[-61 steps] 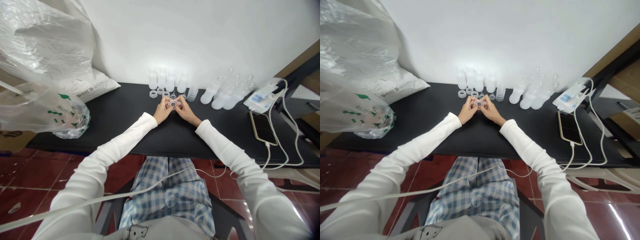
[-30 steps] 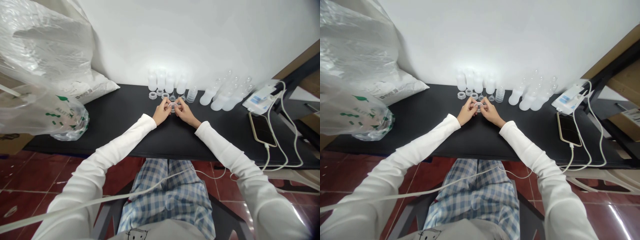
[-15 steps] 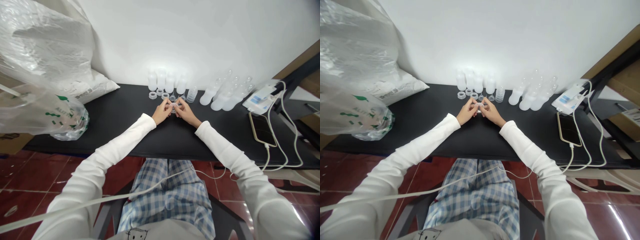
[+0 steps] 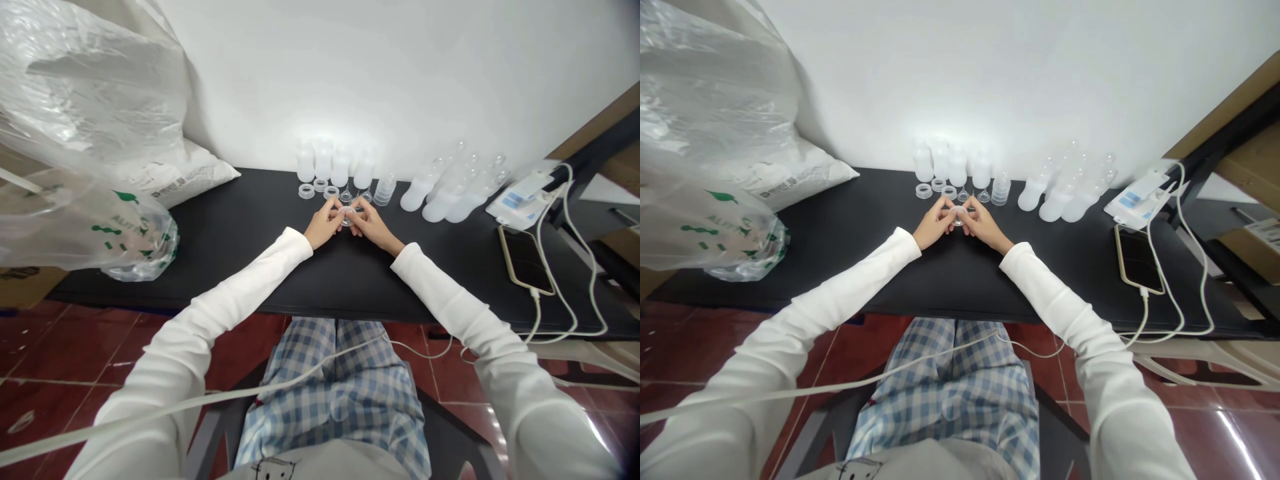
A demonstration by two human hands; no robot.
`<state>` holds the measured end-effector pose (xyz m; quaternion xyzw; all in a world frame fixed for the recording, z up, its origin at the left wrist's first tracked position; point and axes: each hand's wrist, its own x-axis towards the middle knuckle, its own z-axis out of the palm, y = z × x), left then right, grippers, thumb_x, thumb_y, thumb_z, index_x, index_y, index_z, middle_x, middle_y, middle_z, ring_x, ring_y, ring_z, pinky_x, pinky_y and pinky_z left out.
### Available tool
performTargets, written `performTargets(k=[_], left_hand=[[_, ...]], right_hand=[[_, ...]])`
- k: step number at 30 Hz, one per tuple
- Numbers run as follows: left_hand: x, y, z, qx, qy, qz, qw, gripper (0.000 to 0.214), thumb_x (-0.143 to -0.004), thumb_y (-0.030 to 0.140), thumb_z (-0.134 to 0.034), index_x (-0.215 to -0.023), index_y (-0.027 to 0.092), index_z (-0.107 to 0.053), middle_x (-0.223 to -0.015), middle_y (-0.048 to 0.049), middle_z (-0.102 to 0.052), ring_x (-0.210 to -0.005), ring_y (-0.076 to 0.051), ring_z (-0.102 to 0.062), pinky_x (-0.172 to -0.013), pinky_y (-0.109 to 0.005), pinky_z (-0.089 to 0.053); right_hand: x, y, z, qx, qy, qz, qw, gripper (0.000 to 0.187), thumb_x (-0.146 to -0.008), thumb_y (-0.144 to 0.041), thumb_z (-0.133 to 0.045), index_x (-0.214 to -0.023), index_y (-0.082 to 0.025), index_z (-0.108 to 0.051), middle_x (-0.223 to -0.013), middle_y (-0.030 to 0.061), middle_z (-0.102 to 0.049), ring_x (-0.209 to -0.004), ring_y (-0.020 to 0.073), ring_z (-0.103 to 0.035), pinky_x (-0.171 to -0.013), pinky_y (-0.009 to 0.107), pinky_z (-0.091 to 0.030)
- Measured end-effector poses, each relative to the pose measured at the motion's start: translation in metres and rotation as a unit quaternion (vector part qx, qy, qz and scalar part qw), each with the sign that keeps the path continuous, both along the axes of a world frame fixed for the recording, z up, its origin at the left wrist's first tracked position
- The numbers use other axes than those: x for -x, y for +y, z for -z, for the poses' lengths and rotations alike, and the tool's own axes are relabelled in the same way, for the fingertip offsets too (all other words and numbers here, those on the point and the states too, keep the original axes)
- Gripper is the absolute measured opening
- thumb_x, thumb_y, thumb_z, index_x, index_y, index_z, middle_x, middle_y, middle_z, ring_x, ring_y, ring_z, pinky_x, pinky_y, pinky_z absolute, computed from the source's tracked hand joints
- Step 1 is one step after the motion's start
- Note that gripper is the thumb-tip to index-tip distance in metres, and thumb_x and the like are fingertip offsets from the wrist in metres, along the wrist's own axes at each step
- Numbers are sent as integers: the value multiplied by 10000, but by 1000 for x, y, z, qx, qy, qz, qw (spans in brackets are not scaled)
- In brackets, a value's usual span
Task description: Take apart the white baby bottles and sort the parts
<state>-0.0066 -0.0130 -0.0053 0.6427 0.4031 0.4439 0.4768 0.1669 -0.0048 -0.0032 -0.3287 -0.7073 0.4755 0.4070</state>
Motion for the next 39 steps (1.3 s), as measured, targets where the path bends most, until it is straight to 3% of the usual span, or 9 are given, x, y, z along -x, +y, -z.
performTargets(k=[7,12,18,22,29,33,39], left_hand=[[1,1,4,-43,19,24,999,230,-954,390,-585,-917,228,-426,-598,75,-597,-522,-89,-554,-554,-233,-410],[1,1,7,-63,49,9,997,209,-947,339,-569,-916,234,-391,-625,77,-608,-565,-106,-615,-607,-249,-451],[2,-2,2,-80,81,3,993,205,-958,351,-559,-903,240,-395,-620,80,-607,-547,-111,-599,-613,-255,-451],[2,-2,2,-57,50,6,997,234,-959,389,-583,-912,234,-414,-618,71,-602,-549,-106,-585,-598,-247,-440],[-1,4,8,-4,-39,12,999,363,-878,348,-721,-1011,234,-403,-698,67,-624,-570,-79,-538,-561,-215,-385],[-1,6,10,-3,-36,4,999,391,-830,273,-746,-1013,236,-402,-686,86,-612,-530,-71,-495,-548,-220,-374],[-3,0,3,11,-34,-15,999,347,-800,222,-712,-966,236,-409,-639,91,-602,-551,-92,-559,-562,-231,-396]], right_hand=[[0,-1,-3,1,10,-8,1000,512,-880,-692,-667,-898,-234,-439,-537,-85,-567,-421,63,-477,-389,180,-315],[0,-1,-6,4,6,-22,1000,508,-875,-688,-668,-909,-237,-439,-564,-86,-583,-440,67,-504,-400,186,-343],[1,-4,-3,-5,-10,4,1000,488,-889,-679,-652,-902,-243,-433,-515,-99,-558,-404,71,-465,-393,191,-331],[1,-5,-2,-3,-17,32,999,504,-878,-710,-653,-907,-247,-454,-506,-89,-545,-413,83,-471,-398,201,-328],[2,-4,-5,3,33,25,999,547,-834,-730,-692,-991,-250,-481,-703,-54,-635,-578,93,-555,-517,221,-440],[4,-5,-4,-8,33,27,999,566,-801,-728,-720,-983,-247,-484,-733,-45,-637,-611,100,-562,-542,232,-451],[4,-8,-5,-4,6,43,999,512,-834,-681,-706,-920,-247,-446,-738,-10,-656,-611,130,-593,-495,240,-422]])
